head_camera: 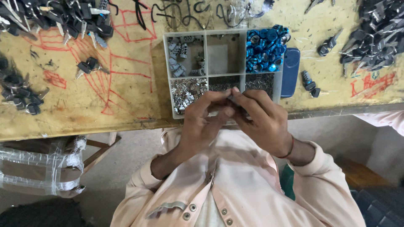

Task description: The person sits at a workbench assembling key components. They pick small metal parts and blue plastic key heads from a compartment organizer box, press the parts together by hand to build keys, and place the finished keys onto the table among piles of completed keys.

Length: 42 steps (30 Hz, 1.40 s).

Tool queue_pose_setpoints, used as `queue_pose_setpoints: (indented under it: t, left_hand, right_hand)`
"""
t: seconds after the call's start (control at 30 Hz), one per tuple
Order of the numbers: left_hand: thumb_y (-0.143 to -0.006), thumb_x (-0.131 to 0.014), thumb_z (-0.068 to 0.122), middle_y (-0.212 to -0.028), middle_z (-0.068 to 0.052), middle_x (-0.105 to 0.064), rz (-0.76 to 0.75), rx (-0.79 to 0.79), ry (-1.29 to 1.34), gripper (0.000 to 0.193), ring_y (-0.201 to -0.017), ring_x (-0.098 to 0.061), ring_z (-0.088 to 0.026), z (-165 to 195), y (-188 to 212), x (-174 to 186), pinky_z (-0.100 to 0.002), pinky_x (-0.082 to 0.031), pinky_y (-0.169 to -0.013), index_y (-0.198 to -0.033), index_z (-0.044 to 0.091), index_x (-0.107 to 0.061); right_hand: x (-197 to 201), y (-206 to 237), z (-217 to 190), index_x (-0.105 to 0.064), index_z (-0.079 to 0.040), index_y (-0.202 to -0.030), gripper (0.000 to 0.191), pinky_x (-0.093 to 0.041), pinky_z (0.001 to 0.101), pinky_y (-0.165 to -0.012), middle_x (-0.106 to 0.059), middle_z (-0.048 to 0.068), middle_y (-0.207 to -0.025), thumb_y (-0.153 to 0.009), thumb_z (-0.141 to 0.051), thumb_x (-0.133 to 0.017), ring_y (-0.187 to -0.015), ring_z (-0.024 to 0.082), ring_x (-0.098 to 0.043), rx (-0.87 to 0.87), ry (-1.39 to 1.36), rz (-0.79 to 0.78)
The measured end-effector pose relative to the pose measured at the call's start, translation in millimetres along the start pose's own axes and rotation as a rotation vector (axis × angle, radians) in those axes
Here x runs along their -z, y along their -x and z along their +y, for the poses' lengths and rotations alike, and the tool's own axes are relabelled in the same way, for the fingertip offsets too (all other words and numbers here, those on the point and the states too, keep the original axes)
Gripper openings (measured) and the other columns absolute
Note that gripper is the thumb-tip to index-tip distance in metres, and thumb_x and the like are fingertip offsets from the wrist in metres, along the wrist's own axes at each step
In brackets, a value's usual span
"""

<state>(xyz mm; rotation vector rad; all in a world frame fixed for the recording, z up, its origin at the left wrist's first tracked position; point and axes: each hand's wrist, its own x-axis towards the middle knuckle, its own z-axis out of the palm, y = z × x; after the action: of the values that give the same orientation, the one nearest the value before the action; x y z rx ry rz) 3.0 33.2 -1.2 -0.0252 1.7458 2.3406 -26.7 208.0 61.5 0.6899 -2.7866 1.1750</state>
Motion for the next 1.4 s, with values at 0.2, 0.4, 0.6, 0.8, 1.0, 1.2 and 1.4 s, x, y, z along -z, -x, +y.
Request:
queue_pose_setpoints:
  t: [0.2,0.4,0.6,0.8,1.0,1.2,1.4]
  left_hand:
    - [-0.095,-0.076,-0.004,-0.107,-0.013,-0.078,-0.009,-0.058,-0.047,0.019,-0.098,-0.074,-0.015,-5.8,1.1,15.9,-0.028,-0.062,-0.089,-0.114,-0.004,-0.073]
    - [-0.096,-0.074,-0.004,-0.106,-0.012,-0.079,-0.094,-0.135,-0.092,0.015,-0.1,-0.077,-0.016,-8.6,-8.0,23.9,-0.028,-0.062,-0.092,-0.111,-0.001,-0.074]
    - [-0.095,-0.074,-0.003,-0.106,-0.012,-0.079,-0.127,-0.123,-0.109,0.015,-0.1,-0.077,-0.019,-9.4,-13.5,25.9,-0.03,-0.062,-0.092,-0.109,0.001,-0.075]
    - [-0.089,-0.074,-0.006,-0.112,-0.013,-0.075,-0.191,-0.406,-0.539,0.023,-0.103,-0.076,-0.028,2.5,-22.9,22.8,-0.036,-0.061,-0.091,-0.111,0.003,-0.071]
    - [-0.073,-0.067,-0.008,-0.129,-0.021,-0.065,-0.375,-0.626,-0.866,0.043,-0.117,-0.066,-0.039,14.2,-32.3,18.6,-0.047,-0.057,-0.097,-0.116,-0.004,-0.066]
    - [-0.081,-0.068,-0.004,-0.131,-0.022,-0.064,-0.395,-0.741,-0.917,0.035,-0.12,-0.066,-0.039,10.7,-26.4,19.6,-0.047,-0.059,-0.099,-0.115,-0.004,-0.065]
    - [-0.09,-0.068,-0.004,-0.131,-0.023,-0.064,-0.328,-0.692,-0.797,0.029,-0.119,-0.067,-0.038,5.2,-22.3,22.1,-0.044,-0.058,-0.099,-0.118,-0.005,-0.06]
  right_hand:
    - [30.6,-18.3,28.6,-0.074,-0.006,-0.114,0.025,-0.056,0.0309,-0.069,-0.069,0.007,-0.104,-0.09,-0.004,-0.084,-0.081,0.019,-0.071,-0.147,-0.041,-0.156]
    - [19.0,-45.9,81.8,-0.072,-0.005,-0.107,0.018,-0.049,0.0409,-0.072,-0.059,0.011,-0.094,-0.095,-0.006,-0.085,-0.087,0.029,-0.062,-0.076,0.502,0.161]
    - [23.8,-28.2,91.8,-0.065,-0.001,-0.109,0.015,-0.053,0.0353,-0.077,-0.065,0.011,-0.1,-0.105,-0.001,-0.079,-0.088,0.024,-0.067,-0.105,0.207,0.116]
    - [31.7,-6.4,61.9,-0.052,-0.003,-0.126,0.024,-0.057,0.0263,-0.07,-0.067,0.003,-0.094,-0.104,0.002,-0.058,-0.08,0.01,-0.069,-0.44,-0.734,-0.094]
    - [21.9,14.6,48.5,-0.055,0.001,-0.118,0.013,-0.06,0.0277,-0.066,-0.07,0.009,-0.088,-0.105,-0.003,-0.054,-0.077,0.015,-0.073,-0.433,-0.772,-0.27]
    - [-5.0,17.4,47.1,-0.04,-0.001,-0.11,0.017,-0.06,0.0287,-0.056,-0.07,0.01,-0.082,-0.107,-0.011,-0.053,-0.068,0.016,-0.073,-0.619,-1.225,-0.27]
    - [-21.3,28.6,58.0,-0.038,-0.003,-0.115,0.022,-0.056,0.0271,-0.054,-0.064,0.009,-0.085,-0.107,-0.013,-0.056,-0.068,0.013,-0.068,-0.615,-1.255,-0.366]
